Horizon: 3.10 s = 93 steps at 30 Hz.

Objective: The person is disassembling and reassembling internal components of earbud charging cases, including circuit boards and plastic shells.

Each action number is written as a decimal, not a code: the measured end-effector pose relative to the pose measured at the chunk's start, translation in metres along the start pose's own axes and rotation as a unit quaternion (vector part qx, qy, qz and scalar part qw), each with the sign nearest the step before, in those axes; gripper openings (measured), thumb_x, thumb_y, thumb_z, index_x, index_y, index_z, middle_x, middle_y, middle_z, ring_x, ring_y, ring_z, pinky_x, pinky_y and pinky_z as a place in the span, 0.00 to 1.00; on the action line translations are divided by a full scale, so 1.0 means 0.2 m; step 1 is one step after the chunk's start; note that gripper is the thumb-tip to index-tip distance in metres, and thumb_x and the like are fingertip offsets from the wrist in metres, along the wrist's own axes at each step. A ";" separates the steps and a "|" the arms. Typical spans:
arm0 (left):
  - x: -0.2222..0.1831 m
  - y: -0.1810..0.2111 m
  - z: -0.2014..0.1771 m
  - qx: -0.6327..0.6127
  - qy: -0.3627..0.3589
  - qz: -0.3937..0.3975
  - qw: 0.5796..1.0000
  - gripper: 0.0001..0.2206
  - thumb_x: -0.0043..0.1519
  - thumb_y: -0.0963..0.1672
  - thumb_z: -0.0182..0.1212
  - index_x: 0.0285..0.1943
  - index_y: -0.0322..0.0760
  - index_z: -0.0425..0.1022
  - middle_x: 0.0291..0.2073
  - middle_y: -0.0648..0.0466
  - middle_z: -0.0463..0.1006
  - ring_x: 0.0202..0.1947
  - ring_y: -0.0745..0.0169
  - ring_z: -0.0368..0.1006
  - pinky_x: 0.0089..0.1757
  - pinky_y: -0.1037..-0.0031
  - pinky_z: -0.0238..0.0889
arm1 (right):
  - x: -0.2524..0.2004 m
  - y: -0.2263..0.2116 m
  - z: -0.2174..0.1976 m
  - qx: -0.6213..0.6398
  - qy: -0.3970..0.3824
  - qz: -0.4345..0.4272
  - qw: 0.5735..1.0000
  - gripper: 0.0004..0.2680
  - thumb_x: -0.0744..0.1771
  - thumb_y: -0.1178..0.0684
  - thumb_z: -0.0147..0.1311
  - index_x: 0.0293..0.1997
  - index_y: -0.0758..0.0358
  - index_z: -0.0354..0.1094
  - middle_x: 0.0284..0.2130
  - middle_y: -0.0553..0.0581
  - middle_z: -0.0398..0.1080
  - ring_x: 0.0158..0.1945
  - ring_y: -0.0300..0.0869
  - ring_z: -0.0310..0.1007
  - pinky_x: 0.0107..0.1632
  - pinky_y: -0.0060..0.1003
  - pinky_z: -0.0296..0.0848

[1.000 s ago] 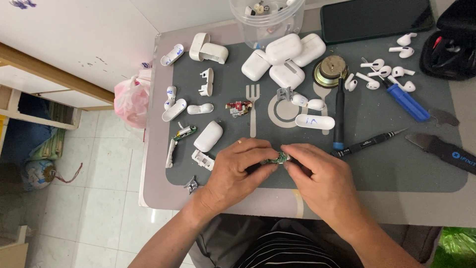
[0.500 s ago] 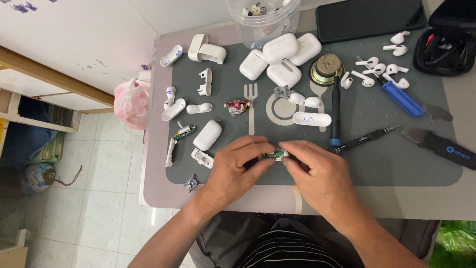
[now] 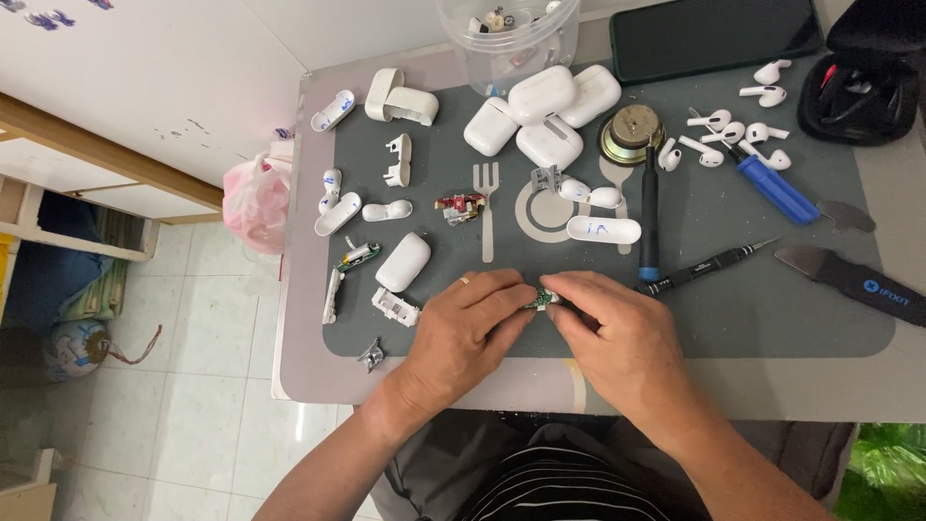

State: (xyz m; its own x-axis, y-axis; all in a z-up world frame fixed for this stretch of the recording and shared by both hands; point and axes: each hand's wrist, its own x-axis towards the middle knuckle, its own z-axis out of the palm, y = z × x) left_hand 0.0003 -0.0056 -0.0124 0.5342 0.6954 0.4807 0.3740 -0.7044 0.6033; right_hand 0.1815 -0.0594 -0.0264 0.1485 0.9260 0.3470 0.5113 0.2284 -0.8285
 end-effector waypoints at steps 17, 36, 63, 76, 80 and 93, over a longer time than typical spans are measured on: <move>0.00 0.03 -0.11 -0.085 -0.065 -0.065 0.992 0.20 0.56 0.35 0.69 0.58 0.39 0.79 0.50 0.44 0.81 0.52 0.39 0.79 0.50 0.55 0.75 | 0.00 -0.03 0.00 0.006 -0.002 0.028 1.000 0.10 0.63 0.64 0.63 0.47 0.59 0.80 0.39 0.59 0.81 0.43 0.54 0.82 0.36 0.43 0.81; 0.05 0.01 -0.12 -0.099 -0.044 -0.046 0.993 0.09 0.57 0.36 0.70 0.44 0.39 0.86 0.38 0.43 0.86 0.41 0.45 0.84 0.40 0.66 0.79 | 0.00 -0.02 -0.01 0.006 -0.010 0.034 0.999 0.11 0.63 0.64 0.63 0.48 0.58 0.80 0.39 0.58 0.81 0.43 0.52 0.82 0.37 0.42 0.81; 0.05 0.00 -0.10 -0.026 -0.032 0.027 0.999 0.07 0.59 0.36 0.68 0.42 0.40 0.85 0.37 0.47 0.86 0.39 0.47 0.84 0.38 0.67 0.79 | 0.00 -0.01 -0.01 0.015 -0.013 0.021 1.000 0.11 0.62 0.64 0.63 0.47 0.56 0.80 0.40 0.57 0.82 0.44 0.50 0.82 0.42 0.42 0.81; 0.13 0.02 -0.15 -0.120 -0.112 -0.066 0.984 0.07 0.58 0.37 0.69 0.43 0.37 0.83 0.44 0.41 0.85 0.44 0.41 0.83 0.43 0.59 0.78 | 0.01 -0.05 -0.02 0.011 -0.009 0.043 0.999 0.11 0.62 0.64 0.64 0.48 0.59 0.80 0.38 0.60 0.81 0.42 0.52 0.82 0.39 0.42 0.82; 0.14 -0.03 -0.13 -0.208 -0.133 -0.112 0.963 0.09 0.59 0.36 0.68 0.44 0.39 0.84 0.42 0.46 0.86 0.44 0.49 0.84 0.42 0.65 0.78 | 0.01 -0.04 -0.02 0.023 -0.005 0.048 0.999 0.12 0.62 0.63 0.64 0.49 0.58 0.80 0.39 0.59 0.82 0.43 0.51 0.82 0.38 0.41 0.81; 0.08 0.00 -0.11 -0.171 -0.065 -0.127 0.975 0.11 0.56 0.36 0.71 0.47 0.38 0.86 0.39 0.43 0.86 0.43 0.47 0.84 0.43 0.63 0.78 | 0.01 -0.04 -0.01 0.008 -0.001 0.073 0.997 0.12 0.62 0.63 0.64 0.48 0.56 0.80 0.36 0.57 0.82 0.35 0.49 0.83 0.29 0.39 0.80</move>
State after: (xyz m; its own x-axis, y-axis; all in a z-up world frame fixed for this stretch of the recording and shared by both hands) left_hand -0.0077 0.0091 0.0094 0.5566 0.8019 0.2172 0.2446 -0.4081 0.8796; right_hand 0.1795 -0.0604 -0.0182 0.2177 0.9506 0.2211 0.4708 0.0962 -0.8770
